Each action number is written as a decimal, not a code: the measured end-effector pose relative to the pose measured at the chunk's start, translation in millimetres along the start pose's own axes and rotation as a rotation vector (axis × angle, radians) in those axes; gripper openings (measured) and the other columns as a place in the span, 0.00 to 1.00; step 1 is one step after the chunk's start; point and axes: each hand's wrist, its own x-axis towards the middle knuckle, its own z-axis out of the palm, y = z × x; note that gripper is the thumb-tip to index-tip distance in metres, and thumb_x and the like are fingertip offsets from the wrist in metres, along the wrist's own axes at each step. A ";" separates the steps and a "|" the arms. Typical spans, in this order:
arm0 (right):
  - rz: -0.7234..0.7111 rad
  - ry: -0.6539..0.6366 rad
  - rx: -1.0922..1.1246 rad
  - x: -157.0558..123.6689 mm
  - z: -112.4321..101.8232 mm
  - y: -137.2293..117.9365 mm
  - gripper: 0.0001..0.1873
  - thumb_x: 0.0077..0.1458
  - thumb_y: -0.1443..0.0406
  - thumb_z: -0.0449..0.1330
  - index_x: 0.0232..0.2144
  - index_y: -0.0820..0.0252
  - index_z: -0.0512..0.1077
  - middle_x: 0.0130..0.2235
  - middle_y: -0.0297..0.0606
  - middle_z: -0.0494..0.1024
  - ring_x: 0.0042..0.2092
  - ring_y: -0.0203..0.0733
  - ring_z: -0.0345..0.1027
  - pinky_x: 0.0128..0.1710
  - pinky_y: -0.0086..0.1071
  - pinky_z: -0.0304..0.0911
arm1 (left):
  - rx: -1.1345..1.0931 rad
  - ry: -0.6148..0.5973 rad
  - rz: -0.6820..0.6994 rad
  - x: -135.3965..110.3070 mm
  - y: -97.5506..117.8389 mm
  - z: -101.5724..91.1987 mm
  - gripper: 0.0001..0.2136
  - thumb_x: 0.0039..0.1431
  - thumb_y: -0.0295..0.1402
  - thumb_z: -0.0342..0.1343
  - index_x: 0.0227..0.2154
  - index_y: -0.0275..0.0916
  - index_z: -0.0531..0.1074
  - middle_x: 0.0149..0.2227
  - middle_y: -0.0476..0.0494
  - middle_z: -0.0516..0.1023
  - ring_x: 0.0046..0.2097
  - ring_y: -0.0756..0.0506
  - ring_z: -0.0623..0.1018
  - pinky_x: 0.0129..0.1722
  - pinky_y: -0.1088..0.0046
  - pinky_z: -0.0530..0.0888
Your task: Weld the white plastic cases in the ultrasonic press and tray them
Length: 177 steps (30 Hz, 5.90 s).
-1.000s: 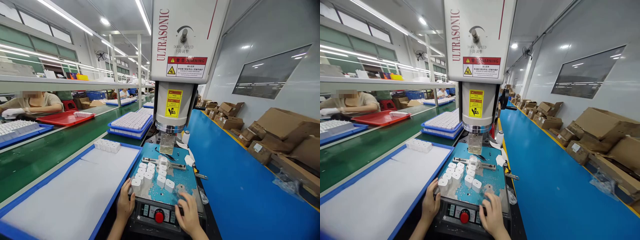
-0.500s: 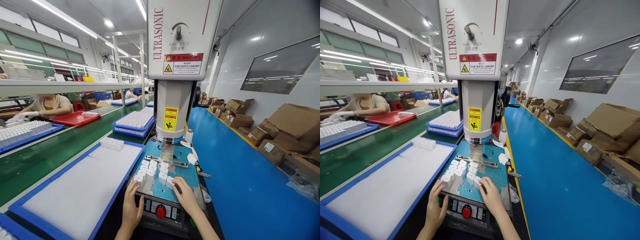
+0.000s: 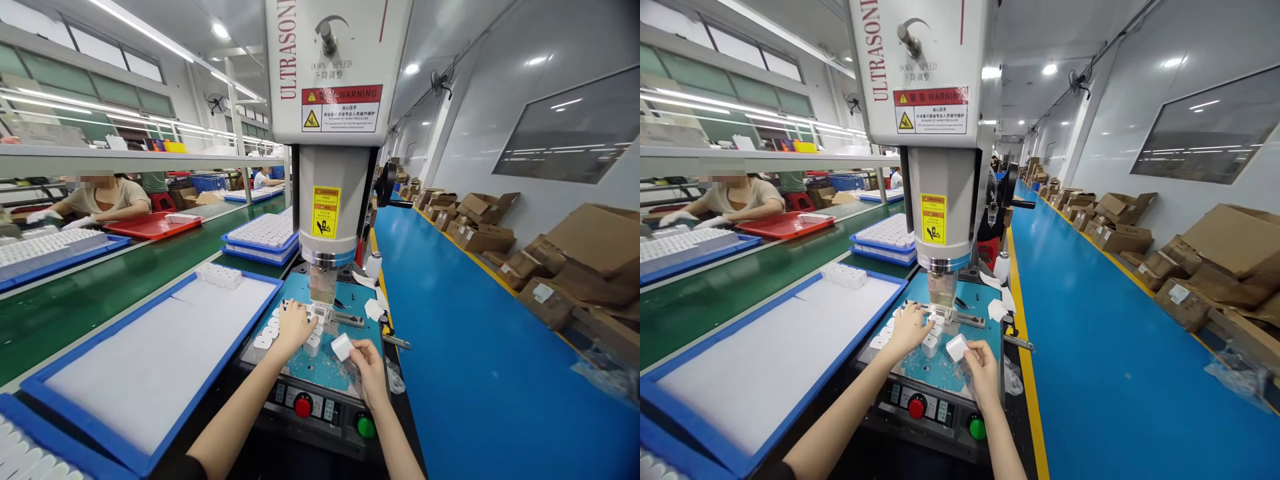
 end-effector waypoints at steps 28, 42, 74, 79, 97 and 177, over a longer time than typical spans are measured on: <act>-0.025 -0.019 -0.116 -0.6 0.6 0.9 0.15 0.46 0.54 0.64 0.31 0.57 0.67 0.32 0.35 0.75 0.34 0.40 0.69 0.32 0.30 0.63 | 0.148 0.326 0.026 -90.7 -30.3 -26.3 0.18 0.56 0.40 0.51 0.47 0.38 0.70 0.57 0.35 0.67 0.62 0.31 0.59 0.59 0.40 0.47; -0.338 -0.045 -0.763 74.4 37.2 -22.0 0.12 0.51 0.55 0.56 0.31 0.53 0.75 0.47 0.39 0.77 0.36 0.46 0.72 0.34 0.38 0.66 | -0.056 0.411 0.000 -112.7 -66.8 11.9 0.24 0.59 0.37 0.50 0.59 0.42 0.59 0.63 0.36 0.58 0.66 0.33 0.52 0.59 0.41 0.53; -0.393 -0.104 -0.741 96.7 72.2 18.0 0.14 0.53 0.55 0.55 0.34 0.56 0.76 0.44 0.41 0.78 0.38 0.46 0.74 0.38 0.40 0.70 | -0.484 0.371 -0.142 -114.1 -93.9 30.3 0.31 0.60 0.36 0.49 0.65 0.42 0.45 0.62 0.37 0.61 0.61 0.39 0.65 0.56 0.58 0.69; -0.420 -0.163 -0.779 101.7 86.2 22.4 0.13 0.53 0.59 0.54 0.35 0.55 0.77 0.46 0.40 0.78 0.46 0.48 0.73 0.45 0.42 0.69 | -0.545 0.335 -0.170 -114.0 -96.2 29.0 0.31 0.61 0.37 0.49 0.65 0.43 0.44 0.62 0.38 0.61 0.60 0.40 0.66 0.57 0.59 0.69; -0.380 -0.247 -0.956 108.8 65.5 12.0 0.14 0.56 0.63 0.51 0.38 0.54 0.76 0.46 0.37 0.78 0.44 0.45 0.74 0.44 0.39 0.70 | -0.521 0.322 -0.139 -113.9 -96.7 32.1 0.29 0.61 0.36 0.49 0.63 0.44 0.47 0.64 0.40 0.56 0.64 0.40 0.60 0.60 0.57 0.64; -0.478 0.022 -1.160 22.9 -8.0 4.8 0.18 0.63 0.60 0.43 0.45 0.52 0.71 0.49 0.43 0.73 0.40 0.46 0.73 0.27 0.33 0.68 | -0.021 -0.150 -0.288 41.9 18.7 -13.9 0.22 0.58 0.43 0.44 0.47 0.30 0.63 0.34 0.35 0.79 0.38 0.40 0.79 0.34 0.69 0.67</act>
